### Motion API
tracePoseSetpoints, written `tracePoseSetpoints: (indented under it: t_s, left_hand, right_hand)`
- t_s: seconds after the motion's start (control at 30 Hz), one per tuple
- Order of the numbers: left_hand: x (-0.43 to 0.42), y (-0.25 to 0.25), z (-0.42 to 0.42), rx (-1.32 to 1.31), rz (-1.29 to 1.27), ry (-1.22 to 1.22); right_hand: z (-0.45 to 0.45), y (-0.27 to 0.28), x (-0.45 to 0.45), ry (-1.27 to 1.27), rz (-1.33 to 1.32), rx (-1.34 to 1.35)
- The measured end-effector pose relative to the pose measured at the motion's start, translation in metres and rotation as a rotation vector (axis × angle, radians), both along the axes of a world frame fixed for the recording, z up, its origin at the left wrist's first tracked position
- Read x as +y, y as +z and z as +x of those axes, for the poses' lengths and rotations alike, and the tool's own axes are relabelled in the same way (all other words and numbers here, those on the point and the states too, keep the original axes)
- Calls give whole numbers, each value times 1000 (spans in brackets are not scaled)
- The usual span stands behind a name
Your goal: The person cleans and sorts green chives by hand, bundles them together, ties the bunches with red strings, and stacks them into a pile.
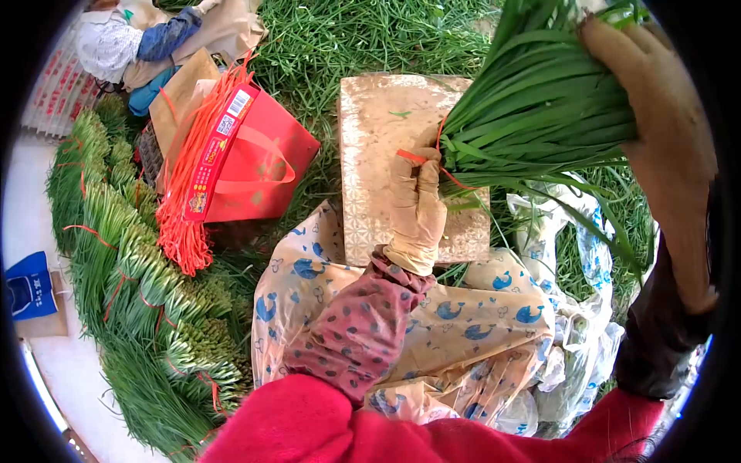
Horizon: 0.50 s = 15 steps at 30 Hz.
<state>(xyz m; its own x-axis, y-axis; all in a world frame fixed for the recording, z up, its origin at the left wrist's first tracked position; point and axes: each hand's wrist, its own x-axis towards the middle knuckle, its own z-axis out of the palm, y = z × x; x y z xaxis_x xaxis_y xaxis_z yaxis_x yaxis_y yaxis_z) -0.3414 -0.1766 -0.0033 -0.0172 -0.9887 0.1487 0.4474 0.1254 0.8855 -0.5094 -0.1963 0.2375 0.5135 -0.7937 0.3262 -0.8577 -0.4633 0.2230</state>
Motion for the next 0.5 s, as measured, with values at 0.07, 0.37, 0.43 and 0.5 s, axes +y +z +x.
tracePoseSetpoints:
  t_s: [0.07, 0.37, 0.43, 0.5]
  left_hand:
    - [2, -2, -1, 153, 9, -9]
    - [-36, -59, 19, -311, 175, -109]
    - [-51, -35, 20, -479, 0, -46]
    - [-56, -6, 20, -637, -268, 41]
  right_hand:
    - [15, -3, 2, 47, 119, -289]
    - [0, -70, 21, -108, 73, 92]
    - [-44, -81, 31, -220, 114, -162]
    - [-81, -106, 42, -399, 236, -303]
